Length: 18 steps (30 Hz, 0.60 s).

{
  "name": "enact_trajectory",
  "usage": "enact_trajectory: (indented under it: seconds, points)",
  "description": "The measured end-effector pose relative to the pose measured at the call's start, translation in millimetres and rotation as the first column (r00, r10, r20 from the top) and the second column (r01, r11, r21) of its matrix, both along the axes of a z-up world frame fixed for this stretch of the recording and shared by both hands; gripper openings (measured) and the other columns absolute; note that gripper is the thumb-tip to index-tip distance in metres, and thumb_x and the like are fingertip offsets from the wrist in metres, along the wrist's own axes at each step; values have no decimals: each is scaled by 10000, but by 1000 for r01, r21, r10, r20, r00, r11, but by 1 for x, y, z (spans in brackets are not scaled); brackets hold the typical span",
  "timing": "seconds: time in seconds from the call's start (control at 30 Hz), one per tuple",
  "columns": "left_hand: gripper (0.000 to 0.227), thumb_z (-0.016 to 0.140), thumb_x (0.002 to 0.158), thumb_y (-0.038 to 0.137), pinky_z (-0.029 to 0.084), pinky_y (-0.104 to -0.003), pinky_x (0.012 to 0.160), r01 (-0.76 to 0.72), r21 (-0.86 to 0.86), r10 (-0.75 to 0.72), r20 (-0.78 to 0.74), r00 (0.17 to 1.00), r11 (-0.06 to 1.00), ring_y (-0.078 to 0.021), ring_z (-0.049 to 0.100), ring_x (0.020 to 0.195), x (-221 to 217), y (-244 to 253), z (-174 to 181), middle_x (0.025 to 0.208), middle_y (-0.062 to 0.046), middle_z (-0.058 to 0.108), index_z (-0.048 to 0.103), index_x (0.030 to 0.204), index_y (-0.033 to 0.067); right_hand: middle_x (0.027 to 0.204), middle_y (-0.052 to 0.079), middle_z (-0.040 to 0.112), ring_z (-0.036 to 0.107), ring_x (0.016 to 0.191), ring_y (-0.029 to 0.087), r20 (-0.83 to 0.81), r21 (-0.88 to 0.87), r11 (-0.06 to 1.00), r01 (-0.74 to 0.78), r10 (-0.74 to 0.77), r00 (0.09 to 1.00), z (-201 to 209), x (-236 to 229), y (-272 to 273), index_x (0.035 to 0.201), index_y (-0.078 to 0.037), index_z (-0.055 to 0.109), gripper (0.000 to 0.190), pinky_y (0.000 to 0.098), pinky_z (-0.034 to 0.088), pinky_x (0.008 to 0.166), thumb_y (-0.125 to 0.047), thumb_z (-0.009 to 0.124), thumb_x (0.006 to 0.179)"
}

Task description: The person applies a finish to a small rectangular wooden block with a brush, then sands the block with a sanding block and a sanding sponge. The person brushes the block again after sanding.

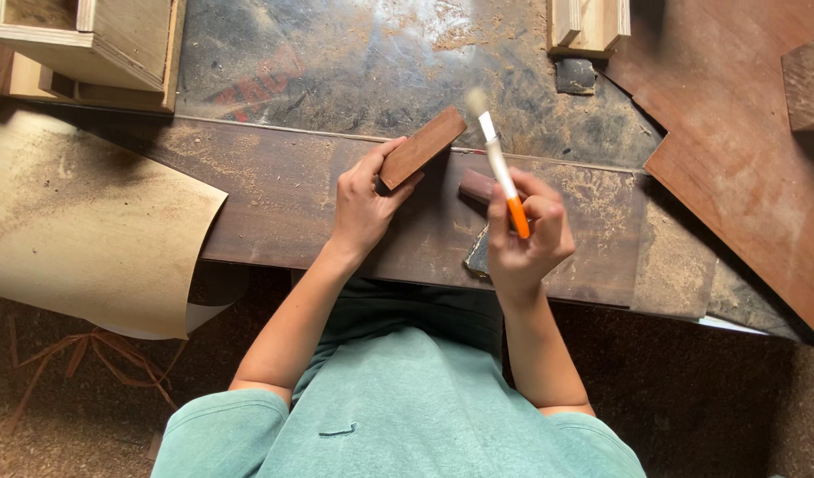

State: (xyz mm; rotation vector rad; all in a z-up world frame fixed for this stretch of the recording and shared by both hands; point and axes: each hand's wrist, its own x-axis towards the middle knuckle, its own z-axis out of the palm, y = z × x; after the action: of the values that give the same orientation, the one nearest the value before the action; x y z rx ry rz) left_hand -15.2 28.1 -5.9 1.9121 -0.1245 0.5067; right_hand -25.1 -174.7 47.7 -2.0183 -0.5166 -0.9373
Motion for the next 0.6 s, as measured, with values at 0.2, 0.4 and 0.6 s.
enact_trajectory:
  seconds: [0.2, 0.4, 0.6]
  points:
    - [501, 839, 894, 208, 607, -366, 921, -4, -20, 3, -18, 1000, 1000, -291, 755, 1109, -1, 2, 2, 1212, -149, 751, 633, 1332, 79, 1014, 175, 749, 752, 861, 226, -115, -5, 942, -337, 334, 936, 1, -35, 20, 894, -35, 538, 297, 315, 604, 736, -69, 833, 908]
    - [511, 843, 895, 204, 602, -382, 908, 13, -8, -13, -31, 999, 1000, -296, 759, 1097, -1, 2, 2, 1194, -148, 754, 624, 1344, 90, 988, 174, 791, 668, 657, 143, -95, 68, 992, 108, -101, 990, -16, 10, -14, 886, -10, 621, 217, 237, 517, 545, -17, 831, 937]
    - [513, 856, 884, 193, 597, -398, 915, -9, 14, 9, 14, 1000, 1000, -322, 747, 1107, -1, 3, 2, 1195, -167, 748, 635, 1332, 73, 1045, 197, 735, 741, 880, 212, -106, 68, 971, -228, 234, 966, -6, -32, 3, 885, -7, 550, 247, 300, 606, 733, -49, 787, 941]
